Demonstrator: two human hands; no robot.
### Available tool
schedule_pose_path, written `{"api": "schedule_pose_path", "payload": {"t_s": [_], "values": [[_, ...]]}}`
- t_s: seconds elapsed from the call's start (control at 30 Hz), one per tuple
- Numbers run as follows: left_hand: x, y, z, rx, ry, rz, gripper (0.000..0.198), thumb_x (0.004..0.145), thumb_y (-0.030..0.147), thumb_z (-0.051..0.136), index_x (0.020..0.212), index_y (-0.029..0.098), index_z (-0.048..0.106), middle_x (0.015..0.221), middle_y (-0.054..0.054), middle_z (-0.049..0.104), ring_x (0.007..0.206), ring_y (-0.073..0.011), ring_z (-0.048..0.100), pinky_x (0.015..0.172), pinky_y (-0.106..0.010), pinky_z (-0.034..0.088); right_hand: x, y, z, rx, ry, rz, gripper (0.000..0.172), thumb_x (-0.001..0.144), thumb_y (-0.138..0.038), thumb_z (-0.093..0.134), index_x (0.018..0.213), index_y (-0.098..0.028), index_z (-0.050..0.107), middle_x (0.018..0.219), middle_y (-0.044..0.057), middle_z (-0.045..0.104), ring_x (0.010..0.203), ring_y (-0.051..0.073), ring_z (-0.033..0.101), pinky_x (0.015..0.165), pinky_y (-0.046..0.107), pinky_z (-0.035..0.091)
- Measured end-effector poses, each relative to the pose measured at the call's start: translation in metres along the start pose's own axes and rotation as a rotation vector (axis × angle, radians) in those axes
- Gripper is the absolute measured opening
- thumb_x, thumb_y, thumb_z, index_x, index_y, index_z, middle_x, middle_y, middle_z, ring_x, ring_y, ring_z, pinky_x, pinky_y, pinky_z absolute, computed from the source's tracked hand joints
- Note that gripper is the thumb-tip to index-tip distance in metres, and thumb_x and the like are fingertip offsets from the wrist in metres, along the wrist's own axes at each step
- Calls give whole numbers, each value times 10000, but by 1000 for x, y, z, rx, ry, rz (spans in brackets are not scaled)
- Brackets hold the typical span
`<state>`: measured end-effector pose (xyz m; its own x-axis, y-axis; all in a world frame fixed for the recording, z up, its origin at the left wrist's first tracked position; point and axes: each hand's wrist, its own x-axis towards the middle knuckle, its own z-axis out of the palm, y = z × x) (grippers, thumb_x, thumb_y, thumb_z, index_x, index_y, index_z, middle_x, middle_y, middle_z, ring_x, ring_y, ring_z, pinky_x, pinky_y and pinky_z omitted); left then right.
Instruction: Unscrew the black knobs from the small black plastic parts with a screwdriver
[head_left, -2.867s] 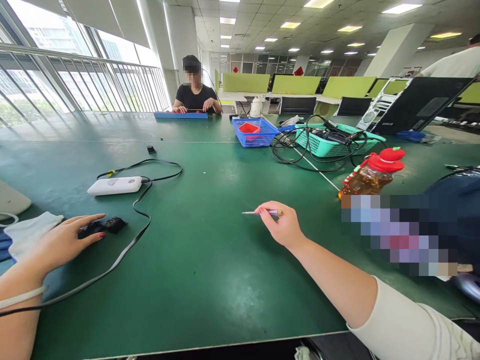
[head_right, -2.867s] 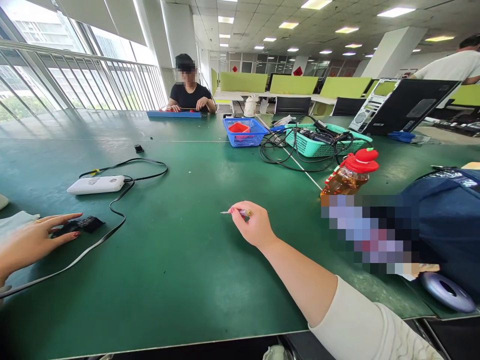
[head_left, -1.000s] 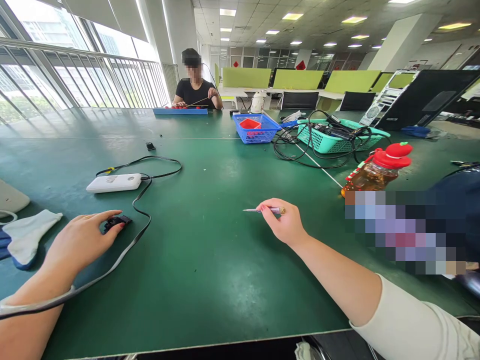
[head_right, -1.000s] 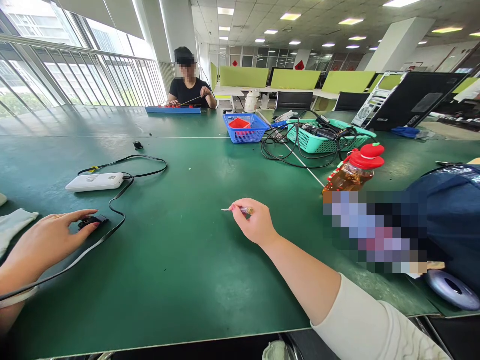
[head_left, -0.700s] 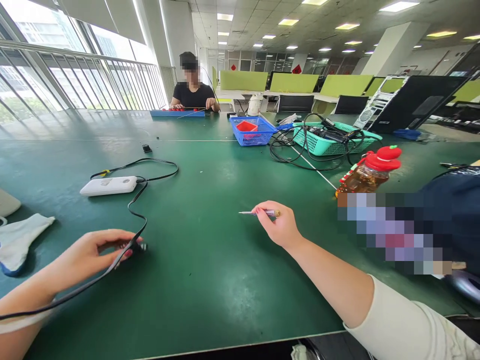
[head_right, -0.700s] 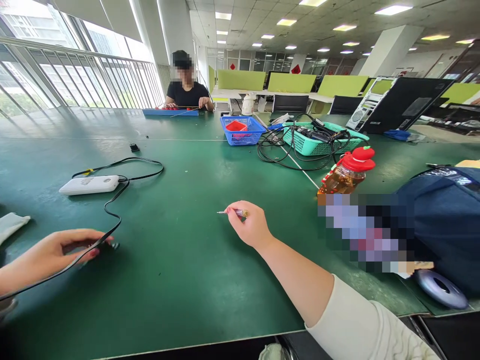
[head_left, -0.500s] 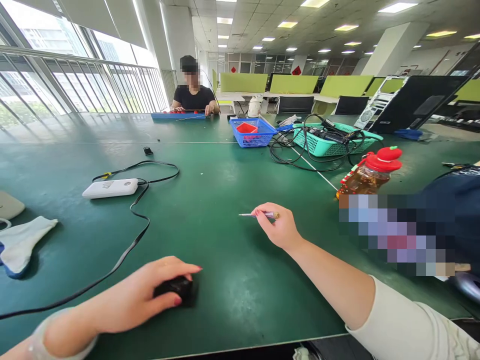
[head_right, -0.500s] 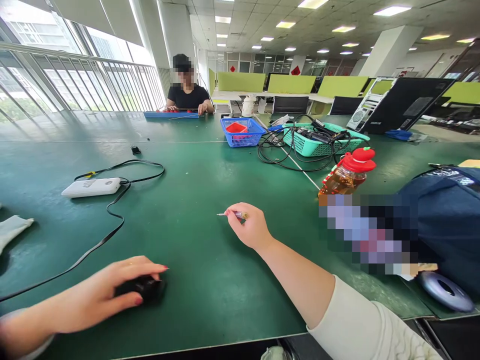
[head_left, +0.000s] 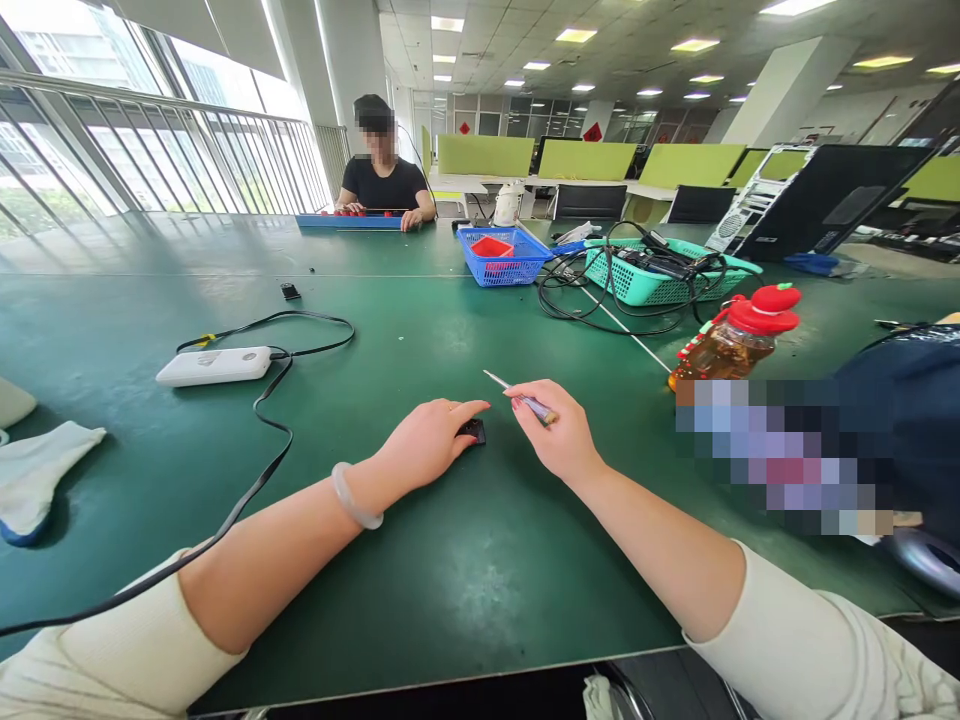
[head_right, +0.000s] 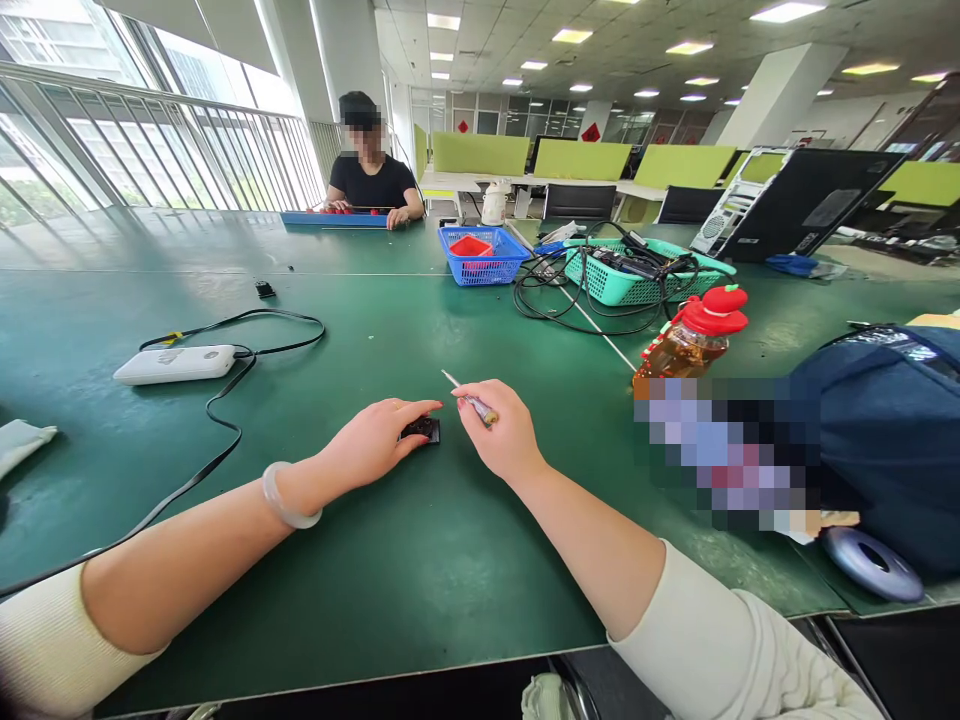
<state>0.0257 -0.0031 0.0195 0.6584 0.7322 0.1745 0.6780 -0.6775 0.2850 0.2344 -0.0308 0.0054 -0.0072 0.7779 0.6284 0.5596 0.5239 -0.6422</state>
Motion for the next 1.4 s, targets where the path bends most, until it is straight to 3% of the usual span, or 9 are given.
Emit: {"api": "schedule_pose_path", "payload": {"t_s": [0.13, 0.27, 0.43, 0.57, 1.03, 1.2, 1.3, 1.4], "values": [[-1, -10, 2, 5, 44, -69, 483, 906, 426, 616, 1346, 234, 563, 1225, -90, 704, 1149, -300, 617, 991, -450, 480, -1, 0, 0, -26, -15, -23, 153, 905, -278, 550, 911, -259, 701, 908, 33, 726, 854, 199, 671, 848, 371, 497], [-4, -19, 3, -19, 120, -121, 537, 828, 515, 687, 1276, 230, 614, 1213, -92, 704, 1216, -322, 554, 1016, -484, 463, -1, 0, -3, -67, 13, -76, 238, 920, -348, 535, 734, -255, 651, 733, 9, 693, 734, 191, 638, 885, 416, 448], [-5, -24, 9, -47, 128, -100, 367, 835, 498, 670, 1083, 232, 715, 1144, -71, 727, 1163, -306, 558, 1024, -484, 456, -3, -5, -8, -56, -77, -189, 367, 911, -416, 521, 587, -255, 586, 570, -21, 602, 635, 170, 570, 998, 457, 373], [-5, -24, 13, -71, 125, -88, 326, 863, 477, 640, 1058, 232, 728, 1090, -58, 743, 1119, -295, 572, 997, -464, 472, -6, -11, -9, -28, -172, -305, 368, 913, -421, 493, 598, -272, 608, 551, -29, 597, 706, 188, 586, 1038, 486, 302], [-3, -26, 15, -113, 117, -92, 298, 855, 411, 654, 1071, 216, 720, 1079, -55, 745, 1150, -301, 553, 1016, -458, 458, -9, -17, -5, -132, -168, -449, 219, 882, -411, 616, 716, -268, 629, 616, -48, 611, 728, 165, 589, 1071, 483, 259], [-4, -25, 15, -113, 132, -105, 281, 847, 409, 666, 1053, 225, 718, 1088, -48, 741, 1160, -300, 554, 1021, -457, 457, -12, -21, -4, -242, -285, -554, 257, 891, -452, 611, 736, -247, 609, 610, -47, 614, 740, 163, 577, 1108, 502, 228], [-4, -25, 15, -114, 128, -113, 280, 840, 398, 678, 1054, 222, 716, 1091, -48, 740, 1167, -300, 549, 1027, -462, 455, -14, -24, -2, -314, -319, -633, 283, 922, -416, 581, 715, -224, 594, 580, -49, 560, 736, 151, 551, 1115, 495, 233], [-3, -25, 15, -122, 126, -113, 275, 836, 389, 683, 1051, 221, 718, 1091, -51, 739, 1166, -300, 551, 1024, -465, 458, -14, -27, -2, -387, -272, -671, 271, 945, -317, 538, 697, -220, 590, 572, -54, 531, 712, 133, 527, 1110, 471, 249]]}}
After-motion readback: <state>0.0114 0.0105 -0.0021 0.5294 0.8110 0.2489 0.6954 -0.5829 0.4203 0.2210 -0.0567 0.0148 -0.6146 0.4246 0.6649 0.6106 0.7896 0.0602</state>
